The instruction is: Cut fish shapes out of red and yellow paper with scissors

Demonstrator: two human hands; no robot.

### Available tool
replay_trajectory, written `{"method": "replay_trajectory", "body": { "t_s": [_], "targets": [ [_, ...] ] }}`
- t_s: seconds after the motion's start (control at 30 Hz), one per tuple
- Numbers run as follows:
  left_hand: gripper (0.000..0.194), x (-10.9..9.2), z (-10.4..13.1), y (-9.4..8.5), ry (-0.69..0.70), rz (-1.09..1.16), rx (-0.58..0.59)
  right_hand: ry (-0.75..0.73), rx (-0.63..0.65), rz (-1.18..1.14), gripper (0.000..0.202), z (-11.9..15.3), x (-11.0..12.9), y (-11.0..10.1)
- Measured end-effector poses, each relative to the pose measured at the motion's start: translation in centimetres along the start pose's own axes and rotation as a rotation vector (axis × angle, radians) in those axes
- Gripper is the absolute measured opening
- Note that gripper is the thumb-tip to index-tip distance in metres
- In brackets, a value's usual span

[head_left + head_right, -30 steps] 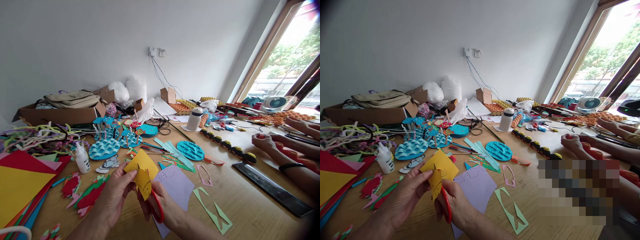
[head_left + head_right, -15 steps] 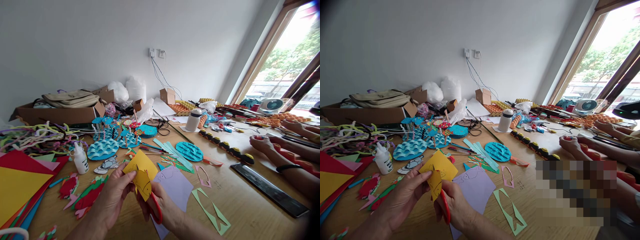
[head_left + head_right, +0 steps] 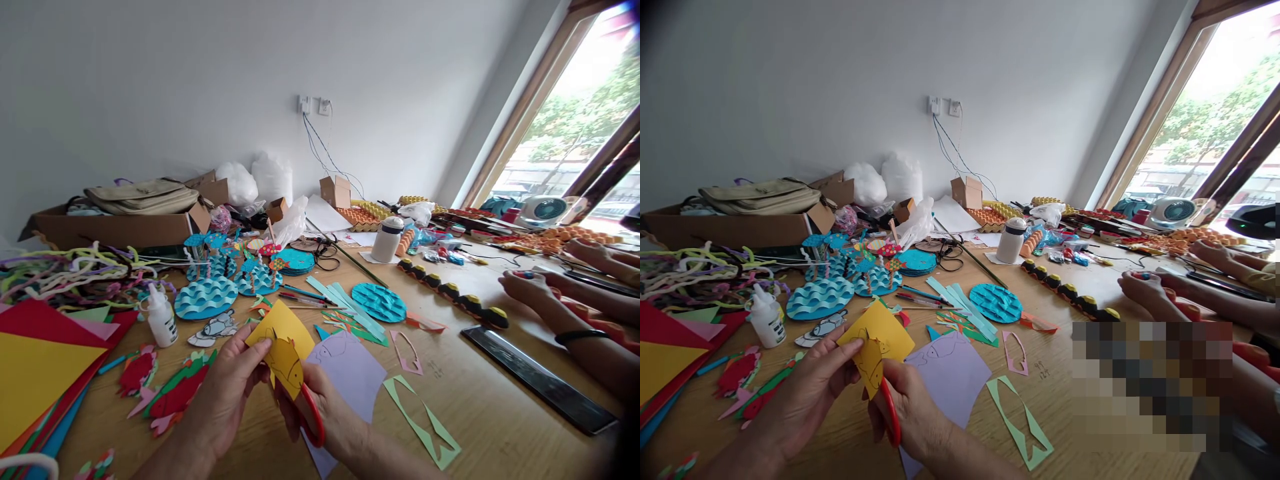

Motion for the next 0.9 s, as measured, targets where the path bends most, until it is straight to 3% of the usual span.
{"method": "replay_trajectory", "body": {
  "t_s": [0.57, 0.9],
  "targets": [
    [0.014, -0.25, -0.07, 0.27, 0.007, -0.040, 0.024, -0.018, -0.009, 0.015, 0.046, 0.02, -0.04, -0.01],
    [0.024, -0.26, 0.06, 0.41, 0.000, -0.042, 0.039, -0.026, -0.007, 0.005, 0.044, -0.06, 0.09, 0.04]
  ]
}}
Point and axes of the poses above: each hand's wrist, its own z-axis away from the middle knuckle, its own y-axis out of the palm, x = y × z, the point moved 8 cm from there along -z, towards the middle knuckle, and after that the axes turned 9 degrees about x, right-handed, at the moved point
